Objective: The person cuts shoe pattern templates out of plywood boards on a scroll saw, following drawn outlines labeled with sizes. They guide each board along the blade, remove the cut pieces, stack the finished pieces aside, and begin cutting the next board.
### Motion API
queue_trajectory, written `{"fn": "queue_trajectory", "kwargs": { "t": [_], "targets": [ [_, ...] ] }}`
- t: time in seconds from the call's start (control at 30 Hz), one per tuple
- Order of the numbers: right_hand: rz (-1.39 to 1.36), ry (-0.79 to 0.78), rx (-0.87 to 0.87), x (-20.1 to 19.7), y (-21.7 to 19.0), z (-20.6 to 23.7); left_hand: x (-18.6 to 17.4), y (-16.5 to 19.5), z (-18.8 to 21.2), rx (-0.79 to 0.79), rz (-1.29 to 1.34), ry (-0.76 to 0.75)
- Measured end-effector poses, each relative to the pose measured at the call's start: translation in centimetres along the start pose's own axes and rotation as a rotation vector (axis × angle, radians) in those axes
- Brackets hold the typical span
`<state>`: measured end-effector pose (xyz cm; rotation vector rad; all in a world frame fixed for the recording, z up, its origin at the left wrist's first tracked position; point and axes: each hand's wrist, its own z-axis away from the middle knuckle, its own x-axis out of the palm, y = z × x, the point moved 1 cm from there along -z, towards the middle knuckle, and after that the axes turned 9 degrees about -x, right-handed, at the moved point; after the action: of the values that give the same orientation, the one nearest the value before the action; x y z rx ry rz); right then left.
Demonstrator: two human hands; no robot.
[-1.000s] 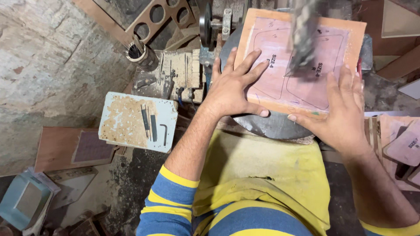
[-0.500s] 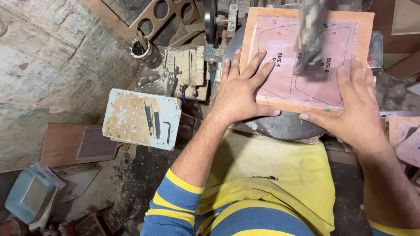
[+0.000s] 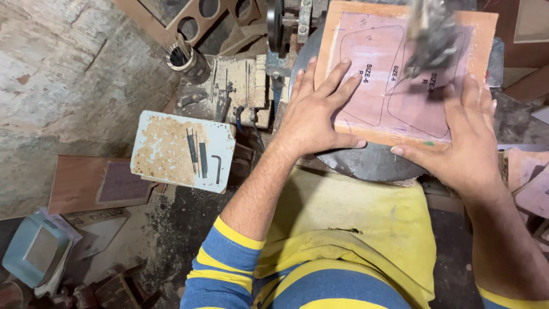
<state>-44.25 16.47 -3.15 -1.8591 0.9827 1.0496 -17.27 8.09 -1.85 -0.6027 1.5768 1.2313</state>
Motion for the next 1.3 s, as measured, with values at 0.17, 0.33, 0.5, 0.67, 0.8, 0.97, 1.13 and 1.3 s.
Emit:
{"fn": "queue_trajectory", "kwargs": {
  "t": [0.17, 0.33, 0.5, 0.67, 0.8, 0.97, 1.13, 1.3],
  "targets": [
    [-0.009, 0.01, -0.003, 0.5, 0.7, 0.0, 0.1, -0.1, -0.5, -0.024, 0.009, -0.027],
    [0.0, 0.007, -0.038, 0.6, 1.2, -0.2, 0.2, 0.1, -0.4, -0.033, -0.005, -0.022],
    [-0.013, -0.012, 0.008, 0.5, 1.3, -0.1, 0.4, 0.1, 0.1, -0.037, 0.009, 0.017],
    [-0.016, -0.015, -0.002, 0.2, 1.6, -0.8, 0.4, 0.3, 0.0, -0.041, 0.033, 0.05],
    [-0.064, 0.015, -0.005, 0.1, 1.9, -1.3, 0.3, 0.4, -0.4, -0.052, 0.047, 0.041],
    [-0.009, 0.005, -0.019, 0.2, 1.9, -1.2, 0.2, 0.3, -0.3, -0.043, 0.062, 0.05],
    [-0.002, 0.042, -0.065, 0.2, 1.9, -1.1, 0.2, 0.3, -0.2, -0.037, 0.064, 0.054],
    [0.015, 0.033, -0.081, 0.3, 2.3, -1.5, 0.1, 0.5, -0.4, -0.074, 0.042, 0.015]
  ]
}}
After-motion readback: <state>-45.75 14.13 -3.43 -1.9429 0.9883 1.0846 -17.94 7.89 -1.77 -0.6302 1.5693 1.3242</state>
